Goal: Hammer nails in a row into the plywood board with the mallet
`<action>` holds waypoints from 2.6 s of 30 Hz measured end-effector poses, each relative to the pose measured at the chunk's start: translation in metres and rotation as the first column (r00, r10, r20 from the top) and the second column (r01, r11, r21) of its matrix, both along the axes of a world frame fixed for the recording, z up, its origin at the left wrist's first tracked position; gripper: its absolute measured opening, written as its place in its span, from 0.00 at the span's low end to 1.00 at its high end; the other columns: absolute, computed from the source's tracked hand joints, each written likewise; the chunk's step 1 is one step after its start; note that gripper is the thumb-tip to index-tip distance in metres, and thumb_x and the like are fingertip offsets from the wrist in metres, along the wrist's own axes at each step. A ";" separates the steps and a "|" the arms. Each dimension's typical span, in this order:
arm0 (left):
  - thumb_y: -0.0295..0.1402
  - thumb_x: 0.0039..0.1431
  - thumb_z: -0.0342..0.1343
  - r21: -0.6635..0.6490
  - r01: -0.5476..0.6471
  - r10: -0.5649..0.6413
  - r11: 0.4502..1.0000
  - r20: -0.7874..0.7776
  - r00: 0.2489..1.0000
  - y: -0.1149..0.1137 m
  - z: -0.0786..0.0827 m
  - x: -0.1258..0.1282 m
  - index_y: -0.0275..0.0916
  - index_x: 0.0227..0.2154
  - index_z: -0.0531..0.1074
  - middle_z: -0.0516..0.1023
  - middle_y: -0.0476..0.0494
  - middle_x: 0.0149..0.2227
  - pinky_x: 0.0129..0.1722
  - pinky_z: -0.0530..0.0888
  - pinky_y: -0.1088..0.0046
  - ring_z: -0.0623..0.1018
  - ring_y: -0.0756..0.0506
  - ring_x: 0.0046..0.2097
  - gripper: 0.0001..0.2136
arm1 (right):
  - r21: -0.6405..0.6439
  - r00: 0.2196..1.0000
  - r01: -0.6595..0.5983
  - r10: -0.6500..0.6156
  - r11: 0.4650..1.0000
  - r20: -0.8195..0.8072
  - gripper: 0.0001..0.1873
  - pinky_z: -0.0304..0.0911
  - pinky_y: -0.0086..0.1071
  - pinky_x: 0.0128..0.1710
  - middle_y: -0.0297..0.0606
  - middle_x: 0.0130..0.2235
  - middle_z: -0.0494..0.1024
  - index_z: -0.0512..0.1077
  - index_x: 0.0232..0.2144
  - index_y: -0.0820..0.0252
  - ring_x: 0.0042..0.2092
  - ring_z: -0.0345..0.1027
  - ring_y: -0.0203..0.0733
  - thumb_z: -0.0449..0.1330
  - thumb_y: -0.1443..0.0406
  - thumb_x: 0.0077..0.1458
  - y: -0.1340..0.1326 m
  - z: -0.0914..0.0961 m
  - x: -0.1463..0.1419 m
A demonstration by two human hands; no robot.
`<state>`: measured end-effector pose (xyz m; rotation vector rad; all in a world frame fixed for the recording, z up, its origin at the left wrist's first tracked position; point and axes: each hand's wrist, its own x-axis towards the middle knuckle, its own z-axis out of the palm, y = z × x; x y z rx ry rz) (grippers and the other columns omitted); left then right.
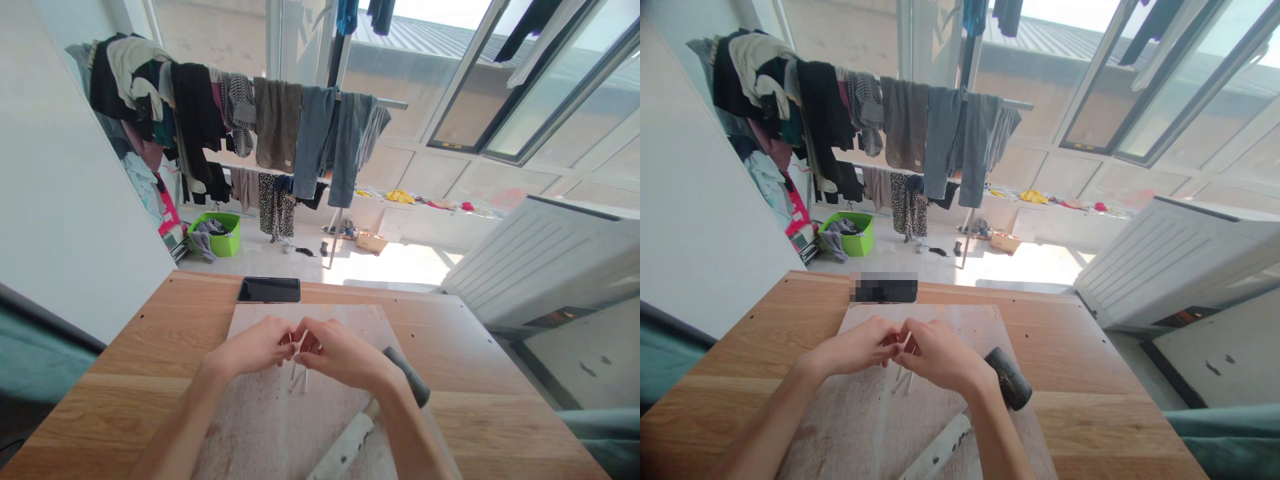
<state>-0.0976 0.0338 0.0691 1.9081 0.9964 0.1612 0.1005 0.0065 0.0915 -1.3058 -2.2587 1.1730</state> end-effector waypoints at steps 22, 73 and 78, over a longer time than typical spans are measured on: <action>0.56 0.62 0.53 -0.258 0.055 0.030 0.965 0.315 0.949 0.001 0.003 0.004 0.38 0.35 0.67 0.74 0.48 0.30 0.32 0.73 0.72 0.76 0.48 0.32 0.22 | 0.020 0.946 0.229 -0.218 0.973 -0.239 0.05 0.67 0.31 0.37 0.32 0.32 0.79 0.66 0.42 0.55 0.34 0.73 0.36 0.51 0.65 0.67 0.008 0.011 0.015; 0.25 0.63 0.54 0.475 -0.110 0.212 0.873 -0.166 0.963 -0.077 -0.026 -0.026 0.41 0.49 0.70 0.72 0.39 0.51 0.53 0.73 0.62 0.74 0.39 0.54 0.13 | 0.307 0.950 0.044 -0.135 0.951 0.283 0.18 0.64 0.37 0.53 0.46 0.45 0.77 0.75 0.42 0.60 0.49 0.70 0.49 0.49 0.78 0.59 -0.039 -0.040 -0.051; 0.32 0.66 0.54 0.586 -0.199 0.273 0.785 -0.040 0.961 -0.101 -0.043 -0.056 0.43 0.52 0.71 0.73 0.39 0.54 0.59 0.71 0.56 0.73 0.38 0.56 0.12 | 0.331 0.952 0.262 -0.300 0.906 0.066 0.16 0.67 0.34 0.52 0.43 0.48 0.75 0.70 0.50 0.55 0.51 0.73 0.45 0.49 0.70 0.65 -0.066 -0.039 -0.043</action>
